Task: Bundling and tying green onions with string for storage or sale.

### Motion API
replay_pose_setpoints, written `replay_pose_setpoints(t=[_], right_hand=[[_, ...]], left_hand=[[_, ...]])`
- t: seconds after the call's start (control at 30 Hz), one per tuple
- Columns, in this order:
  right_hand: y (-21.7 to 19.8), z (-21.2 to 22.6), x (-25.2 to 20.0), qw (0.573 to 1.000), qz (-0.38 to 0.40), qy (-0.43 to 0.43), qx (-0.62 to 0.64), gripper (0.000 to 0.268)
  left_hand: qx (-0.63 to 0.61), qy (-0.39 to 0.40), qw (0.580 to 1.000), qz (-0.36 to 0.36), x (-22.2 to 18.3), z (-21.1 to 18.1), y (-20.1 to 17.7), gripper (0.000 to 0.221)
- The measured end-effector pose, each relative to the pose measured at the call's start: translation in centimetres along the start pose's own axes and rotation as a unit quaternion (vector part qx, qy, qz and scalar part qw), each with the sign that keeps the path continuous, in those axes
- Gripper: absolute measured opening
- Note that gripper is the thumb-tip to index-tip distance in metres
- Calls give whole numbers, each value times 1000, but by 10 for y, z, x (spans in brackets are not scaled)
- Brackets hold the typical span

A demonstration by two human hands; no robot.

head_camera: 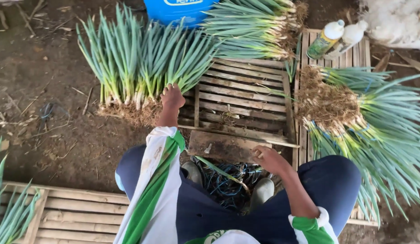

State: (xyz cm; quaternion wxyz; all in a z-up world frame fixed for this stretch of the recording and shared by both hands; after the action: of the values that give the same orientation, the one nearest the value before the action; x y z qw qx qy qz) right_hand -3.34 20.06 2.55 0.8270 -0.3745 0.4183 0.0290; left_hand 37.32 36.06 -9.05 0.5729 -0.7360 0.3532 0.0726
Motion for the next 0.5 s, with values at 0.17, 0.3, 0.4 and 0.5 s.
replay_pose_setpoints(t=[0.17,0.3,0.4,0.5], right_hand=[[7,-12,19,999,-27,-24,4,47],[11,-11,19,1000,-22,-13,3,45],[9,-5,13,1000,-16,-21,-1,43],[14,-11,20,1000,-13,-20,10,45]], left_hand=[[27,17,999,-2,23,7,24,69],[26,7,999,-30,24,19,34,69],[-2,-7,998,-62,17,21,25,73],[-13,-38,993,-115,27,31,33,86]])
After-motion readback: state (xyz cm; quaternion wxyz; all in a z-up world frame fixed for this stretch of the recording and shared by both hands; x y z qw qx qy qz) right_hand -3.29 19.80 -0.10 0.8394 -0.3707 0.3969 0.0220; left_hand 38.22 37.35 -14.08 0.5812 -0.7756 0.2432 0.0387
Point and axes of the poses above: each hand's wrist, its own x-axis towards the middle knuckle, its own y-axis out of the palm, z = x × y, the point moved 3 cm from there along x, towards the middle knuckle, and after that the axes turned 8 degrees about -x, right-handed, at the moved point
